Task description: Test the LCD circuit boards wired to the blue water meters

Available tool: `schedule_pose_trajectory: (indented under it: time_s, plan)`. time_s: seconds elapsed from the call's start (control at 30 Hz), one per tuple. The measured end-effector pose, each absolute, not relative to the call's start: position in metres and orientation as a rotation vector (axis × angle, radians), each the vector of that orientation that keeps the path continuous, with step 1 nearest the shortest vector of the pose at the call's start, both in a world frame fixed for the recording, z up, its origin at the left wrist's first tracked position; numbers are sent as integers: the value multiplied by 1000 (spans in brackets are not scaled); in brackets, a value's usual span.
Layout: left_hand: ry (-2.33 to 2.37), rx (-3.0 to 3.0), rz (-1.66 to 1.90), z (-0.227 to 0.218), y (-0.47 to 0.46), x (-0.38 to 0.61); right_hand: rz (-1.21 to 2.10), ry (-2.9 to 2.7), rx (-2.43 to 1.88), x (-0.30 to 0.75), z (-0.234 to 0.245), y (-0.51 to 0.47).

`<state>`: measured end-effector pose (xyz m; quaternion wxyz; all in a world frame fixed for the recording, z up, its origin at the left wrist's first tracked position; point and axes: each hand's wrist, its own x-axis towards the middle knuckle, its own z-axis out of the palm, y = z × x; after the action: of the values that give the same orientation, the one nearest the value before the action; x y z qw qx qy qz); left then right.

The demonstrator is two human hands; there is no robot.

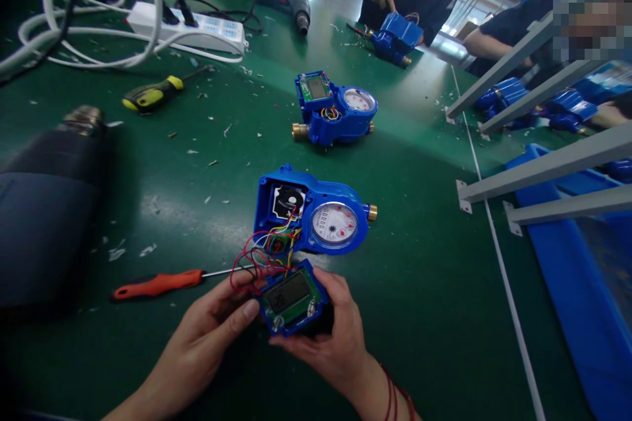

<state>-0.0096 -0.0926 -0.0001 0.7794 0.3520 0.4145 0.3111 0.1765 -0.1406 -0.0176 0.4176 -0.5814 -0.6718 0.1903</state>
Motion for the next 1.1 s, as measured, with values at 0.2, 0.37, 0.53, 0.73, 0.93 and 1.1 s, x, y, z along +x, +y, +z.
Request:
schedule_pose_trajectory:
  time_s: [0.2,0.37,0.53,0.73,0.93,1.1]
  plan:
    - [889,703,689,-4,-93,-8,352,-1823,-1443,179,-8,-135]
    - [860,714,667,-2,-93,-7,231,-1878,-1417,179,-2,-132]
    - [819,747,661,0,-91,-6,219,-1866,-1408,178,0,-131]
    - [799,760,661,2,-91,-7,243,-1845,-1404,179,-2,-131]
    - [794,730,666,2,-91,-7,364,-1752,-1417,181,-6,-136]
    - [813,734,661,4,-90,-7,390,-1746,-1403,181,-6,-136]
